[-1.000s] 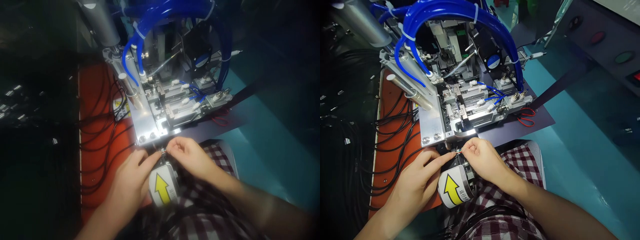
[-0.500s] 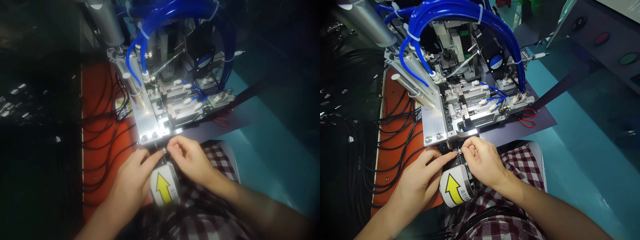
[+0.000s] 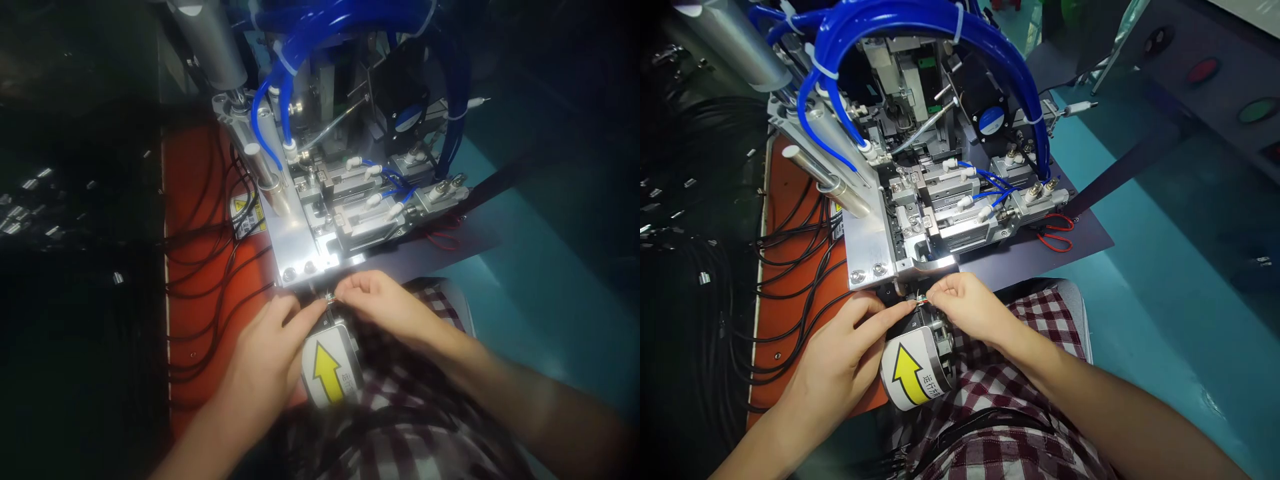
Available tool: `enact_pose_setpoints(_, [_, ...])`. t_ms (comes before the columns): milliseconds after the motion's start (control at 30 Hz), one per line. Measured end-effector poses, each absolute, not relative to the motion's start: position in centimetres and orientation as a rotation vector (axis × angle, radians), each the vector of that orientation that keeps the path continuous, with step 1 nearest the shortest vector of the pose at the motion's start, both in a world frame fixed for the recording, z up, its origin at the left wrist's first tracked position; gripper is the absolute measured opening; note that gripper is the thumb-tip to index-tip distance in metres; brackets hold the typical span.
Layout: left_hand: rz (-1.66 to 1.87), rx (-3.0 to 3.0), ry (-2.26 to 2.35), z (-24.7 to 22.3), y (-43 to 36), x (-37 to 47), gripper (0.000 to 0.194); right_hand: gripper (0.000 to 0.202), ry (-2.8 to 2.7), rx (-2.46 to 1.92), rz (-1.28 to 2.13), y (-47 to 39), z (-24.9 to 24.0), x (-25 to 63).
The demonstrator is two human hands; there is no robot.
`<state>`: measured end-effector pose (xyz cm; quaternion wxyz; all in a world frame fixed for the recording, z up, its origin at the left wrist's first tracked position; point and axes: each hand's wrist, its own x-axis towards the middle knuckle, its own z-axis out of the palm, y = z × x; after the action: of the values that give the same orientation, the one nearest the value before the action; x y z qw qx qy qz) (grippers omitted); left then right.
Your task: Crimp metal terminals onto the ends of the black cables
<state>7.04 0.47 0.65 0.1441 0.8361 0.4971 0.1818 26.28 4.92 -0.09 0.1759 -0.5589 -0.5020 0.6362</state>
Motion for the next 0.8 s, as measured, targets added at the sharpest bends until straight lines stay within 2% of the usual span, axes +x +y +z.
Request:
enact_pose_setpoints(167, [0.534, 2.404, 1.440, 0.8, 0.6, 7.2, 0.038, 0.016, -1.417, -1.491, 1.435, 4.2, -0.4, 26.2])
enact_pose_setpoints(500, [0.576, 2.395, 1.432, 1.0, 0.6, 7.3, 0.036, 0.012, -1.588, -1.427, 1.215, 3.3, -0.9, 25.1])
enact_pose_setpoints(800, [0.593, 2.386, 1.442, 1.1, 0.6, 7.5, 0.032, 0.017, -1.527, -1.523, 1.432, 3.8, -0.5, 25.6])
